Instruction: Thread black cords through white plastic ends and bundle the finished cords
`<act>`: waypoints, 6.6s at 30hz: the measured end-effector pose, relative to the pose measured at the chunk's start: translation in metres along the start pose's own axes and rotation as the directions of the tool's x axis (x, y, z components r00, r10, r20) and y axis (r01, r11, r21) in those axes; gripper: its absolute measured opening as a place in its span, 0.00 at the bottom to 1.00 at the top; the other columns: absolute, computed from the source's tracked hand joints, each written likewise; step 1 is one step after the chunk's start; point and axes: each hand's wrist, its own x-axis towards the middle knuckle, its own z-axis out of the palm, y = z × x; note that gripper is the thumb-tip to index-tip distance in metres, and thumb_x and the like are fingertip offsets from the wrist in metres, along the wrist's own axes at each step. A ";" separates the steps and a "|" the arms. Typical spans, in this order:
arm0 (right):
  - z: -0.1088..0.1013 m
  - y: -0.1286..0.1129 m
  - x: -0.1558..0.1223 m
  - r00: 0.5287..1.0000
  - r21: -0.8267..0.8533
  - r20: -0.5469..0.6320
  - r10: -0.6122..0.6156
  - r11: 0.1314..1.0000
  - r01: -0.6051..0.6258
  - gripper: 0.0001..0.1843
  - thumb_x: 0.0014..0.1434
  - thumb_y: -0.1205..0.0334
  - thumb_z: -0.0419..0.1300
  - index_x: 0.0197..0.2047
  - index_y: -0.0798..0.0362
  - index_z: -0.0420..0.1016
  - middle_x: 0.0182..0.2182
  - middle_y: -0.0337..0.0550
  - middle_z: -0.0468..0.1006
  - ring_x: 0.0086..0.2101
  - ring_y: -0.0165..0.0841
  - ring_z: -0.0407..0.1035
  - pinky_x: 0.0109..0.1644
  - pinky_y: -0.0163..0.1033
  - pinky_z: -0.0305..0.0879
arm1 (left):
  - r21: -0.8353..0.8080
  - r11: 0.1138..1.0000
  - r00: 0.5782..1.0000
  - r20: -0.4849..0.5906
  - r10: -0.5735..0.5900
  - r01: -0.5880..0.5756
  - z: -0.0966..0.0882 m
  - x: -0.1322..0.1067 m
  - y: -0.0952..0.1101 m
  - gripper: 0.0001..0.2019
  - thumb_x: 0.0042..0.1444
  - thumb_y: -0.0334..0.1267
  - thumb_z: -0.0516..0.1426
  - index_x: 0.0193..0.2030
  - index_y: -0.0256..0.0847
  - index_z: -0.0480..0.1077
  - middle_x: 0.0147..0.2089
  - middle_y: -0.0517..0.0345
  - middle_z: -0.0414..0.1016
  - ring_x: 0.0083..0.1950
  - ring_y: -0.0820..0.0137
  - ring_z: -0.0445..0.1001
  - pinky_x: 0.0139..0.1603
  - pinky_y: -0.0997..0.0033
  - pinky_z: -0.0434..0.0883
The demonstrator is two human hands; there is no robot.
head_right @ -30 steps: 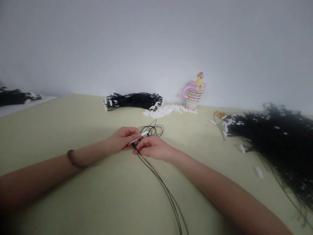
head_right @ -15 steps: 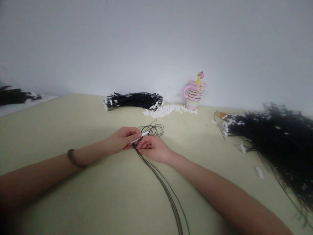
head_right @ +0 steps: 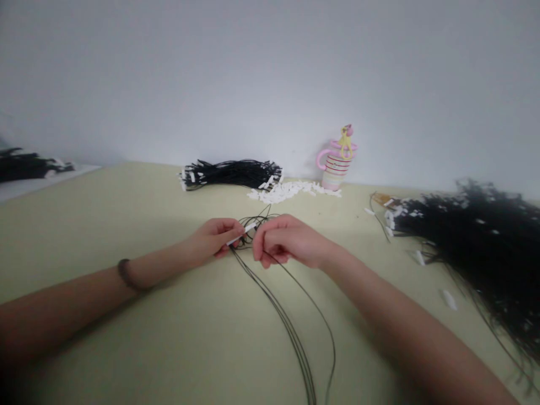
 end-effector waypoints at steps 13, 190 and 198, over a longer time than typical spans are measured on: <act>-0.049 -0.051 -0.039 0.658 -0.292 -0.570 -0.493 0.870 0.399 0.10 0.56 0.57 0.49 0.33 0.47 0.71 0.28 0.37 0.73 0.17 0.20 0.59 0.18 0.31 0.47 | -0.016 1.000 0.997 -0.073 -0.027 0.025 0.001 0.001 0.001 0.12 0.50 0.45 0.53 0.30 0.36 0.66 0.24 0.63 0.62 0.16 0.84 0.54 0.13 0.84 0.53; 0.020 0.041 0.015 0.716 -0.901 -0.231 -0.659 0.423 0.099 0.06 0.54 0.64 0.50 0.27 0.55 0.63 0.22 0.38 0.66 0.25 0.26 0.60 0.30 0.32 0.55 | 0.227 0.974 0.984 0.179 -0.018 -0.023 -0.001 -0.004 0.015 0.14 0.50 0.48 0.51 0.27 0.38 0.62 0.19 0.66 0.58 0.17 0.80 0.54 0.17 0.79 0.51; 0.041 0.069 0.023 0.887 -0.942 -0.143 -0.440 0.336 0.015 0.09 0.55 0.59 0.51 0.32 0.55 0.68 0.32 0.44 0.71 0.31 0.29 0.64 0.32 0.32 0.55 | 0.021 1.000 0.997 0.072 0.019 -0.020 -0.002 0.002 0.001 0.14 0.49 0.46 0.53 0.26 0.35 0.63 0.20 0.65 0.57 0.19 0.81 0.55 0.17 0.81 0.52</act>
